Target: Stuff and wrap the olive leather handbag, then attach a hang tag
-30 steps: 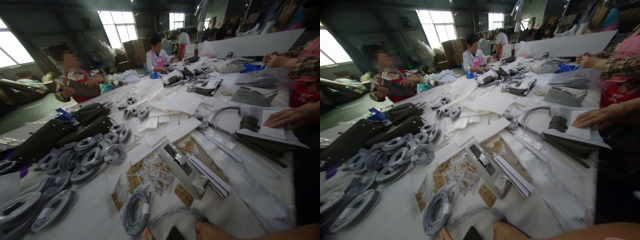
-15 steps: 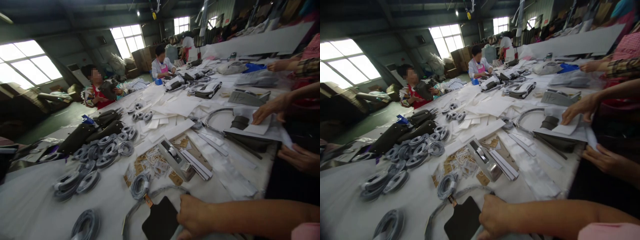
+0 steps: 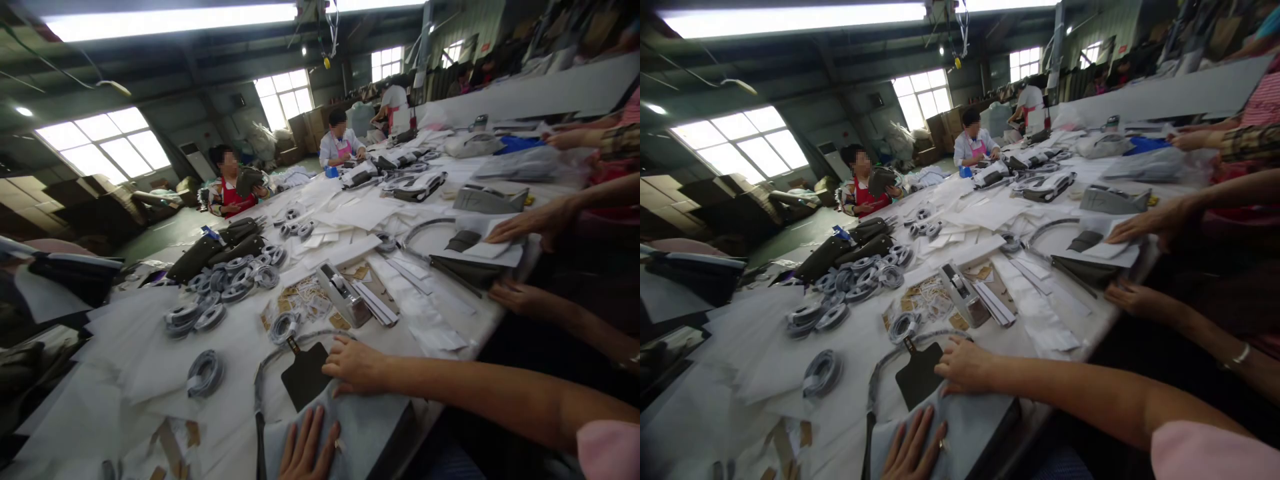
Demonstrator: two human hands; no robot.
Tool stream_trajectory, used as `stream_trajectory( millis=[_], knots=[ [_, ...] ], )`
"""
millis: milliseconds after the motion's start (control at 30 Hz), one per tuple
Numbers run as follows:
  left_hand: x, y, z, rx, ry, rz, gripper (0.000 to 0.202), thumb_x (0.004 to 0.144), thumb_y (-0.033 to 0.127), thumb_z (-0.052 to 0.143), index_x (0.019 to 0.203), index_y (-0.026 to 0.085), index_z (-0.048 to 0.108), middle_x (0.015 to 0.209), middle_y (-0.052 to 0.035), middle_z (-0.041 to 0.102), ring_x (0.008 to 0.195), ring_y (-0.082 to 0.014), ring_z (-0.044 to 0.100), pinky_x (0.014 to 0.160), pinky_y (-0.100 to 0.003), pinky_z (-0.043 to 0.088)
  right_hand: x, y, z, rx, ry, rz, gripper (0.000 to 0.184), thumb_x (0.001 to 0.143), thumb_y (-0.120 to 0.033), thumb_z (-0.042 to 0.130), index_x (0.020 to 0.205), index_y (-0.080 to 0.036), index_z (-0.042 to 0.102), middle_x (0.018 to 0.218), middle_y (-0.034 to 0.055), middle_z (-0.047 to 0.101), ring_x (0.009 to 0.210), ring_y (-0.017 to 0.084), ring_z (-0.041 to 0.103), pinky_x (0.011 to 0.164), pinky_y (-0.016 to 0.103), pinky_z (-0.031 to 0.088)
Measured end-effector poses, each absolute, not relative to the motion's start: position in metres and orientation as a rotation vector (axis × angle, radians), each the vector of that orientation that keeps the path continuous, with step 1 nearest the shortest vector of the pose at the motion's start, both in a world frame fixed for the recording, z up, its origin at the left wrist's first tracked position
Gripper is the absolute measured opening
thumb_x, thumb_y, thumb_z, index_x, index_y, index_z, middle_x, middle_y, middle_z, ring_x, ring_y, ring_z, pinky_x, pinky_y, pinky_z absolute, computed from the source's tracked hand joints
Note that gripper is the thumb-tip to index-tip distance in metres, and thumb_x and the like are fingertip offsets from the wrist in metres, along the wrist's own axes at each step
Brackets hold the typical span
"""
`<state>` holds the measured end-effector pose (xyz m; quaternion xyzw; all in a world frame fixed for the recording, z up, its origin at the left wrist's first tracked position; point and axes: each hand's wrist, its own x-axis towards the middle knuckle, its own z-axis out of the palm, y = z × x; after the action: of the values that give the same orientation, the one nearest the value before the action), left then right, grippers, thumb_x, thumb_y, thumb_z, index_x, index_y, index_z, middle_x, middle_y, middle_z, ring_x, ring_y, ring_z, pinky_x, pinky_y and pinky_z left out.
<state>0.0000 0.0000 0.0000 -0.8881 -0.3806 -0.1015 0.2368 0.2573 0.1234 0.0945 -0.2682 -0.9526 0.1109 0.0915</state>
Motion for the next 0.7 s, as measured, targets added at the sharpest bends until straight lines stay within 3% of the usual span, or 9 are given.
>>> stream_trajectory(
  millis=[67, 167, 267, 367, 467, 567, 700],
  knots=[
    [-0.001, 0.000, 0.013, -2.476, -0.981, -0.247, 0.068, 0.092, 0.062, 0.044, 0.152, 0.030, 0.035, 0.143, -0.0083, 0.057, 0.136, -0.0256, 0.047, 0.108, -0.042, 0.040, 0.265, 0.106, 0.098, -0.720, -2.731, 0.394, 0.042, 0.094, -0.043, 0.056, 0.127, -0.019, 0.062, 0.127, 0.0109, 0.068, 0.123, 0.028, 0.058, 0.113, 0.054, 0.031],
    [0.006, -0.004, 0.042, -2.567, -1.018, -0.154, 0.071, 0.092, 0.057, 0.050, 0.153, 0.027, 0.030, 0.154, -0.0091, 0.043, 0.140, -0.0263, 0.043, 0.109, -0.041, 0.041, 0.280, 0.079, 0.091, -0.702, -2.667, 0.517, 0.061, 0.091, -0.049, 0.057, 0.144, -0.021, 0.050, 0.150, 0.0122, 0.049, 0.143, 0.030, 0.039, 0.120, 0.054, 0.019],
    [0.015, -0.012, 0.066, -2.680, -1.184, -0.073, 0.069, 0.095, 0.054, 0.047, 0.155, 0.029, 0.023, 0.161, -0.0086, 0.029, 0.145, -0.0269, 0.035, 0.113, -0.046, 0.040, 0.292, 0.064, 0.077, -0.770, -2.675, 0.595, 0.070, 0.092, -0.057, 0.054, 0.150, -0.020, 0.042, 0.157, 0.0138, 0.038, 0.147, 0.032, 0.029, 0.122, 0.055, 0.013],
    [0.021, -0.019, 0.071, -2.724, -1.265, -0.069, 0.072, 0.094, 0.055, 0.050, 0.155, 0.028, 0.023, 0.160, -0.0110, 0.030, 0.145, -0.0304, 0.033, 0.112, -0.054, 0.041, 0.294, 0.063, 0.066, -0.787, -2.684, 0.602, 0.070, 0.093, -0.060, 0.051, 0.151, -0.022, 0.040, 0.158, 0.0129, 0.037, 0.148, 0.032, 0.027, 0.122, 0.055, 0.011],
    [0.026, -0.028, 0.063, -2.644, -1.326, -0.090, 0.071, 0.092, 0.048, 0.058, 0.152, 0.022, 0.030, 0.157, -0.0127, 0.036, 0.143, -0.0317, 0.037, 0.109, -0.057, 0.045, 0.292, 0.063, 0.063, -0.781, -2.706, 0.566, 0.071, 0.093, -0.061, 0.051, 0.152, -0.021, 0.040, 0.158, 0.0133, 0.037, 0.149, 0.032, 0.026, 0.122, 0.056, 0.011],
    [0.032, -0.035, 0.055, -2.600, -1.331, -0.106, 0.061, 0.094, 0.032, 0.058, 0.148, 0.013, 0.037, 0.153, -0.0118, 0.042, 0.140, -0.0280, 0.043, 0.107, -0.052, 0.050, 0.291, 0.063, 0.071, -0.781, -2.710, 0.566, 0.070, 0.093, -0.059, 0.054, 0.150, -0.019, 0.043, 0.156, 0.0151, 0.039, 0.146, 0.034, 0.031, 0.122, 0.057, 0.014],
    [0.035, -0.036, 0.052, -2.635, -1.353, -0.126, 0.057, 0.094, 0.027, 0.055, 0.147, 0.014, 0.038, 0.153, -0.0094, 0.042, 0.139, -0.0270, 0.044, 0.105, -0.049, 0.053, 0.275, 0.081, 0.089, -0.835, -2.658, 0.642, 0.051, 0.088, -0.045, 0.067, 0.131, -0.016, 0.064, 0.135, 0.0148, 0.062, 0.125, 0.035, 0.057, 0.113, 0.046, 0.036]
  ],
)
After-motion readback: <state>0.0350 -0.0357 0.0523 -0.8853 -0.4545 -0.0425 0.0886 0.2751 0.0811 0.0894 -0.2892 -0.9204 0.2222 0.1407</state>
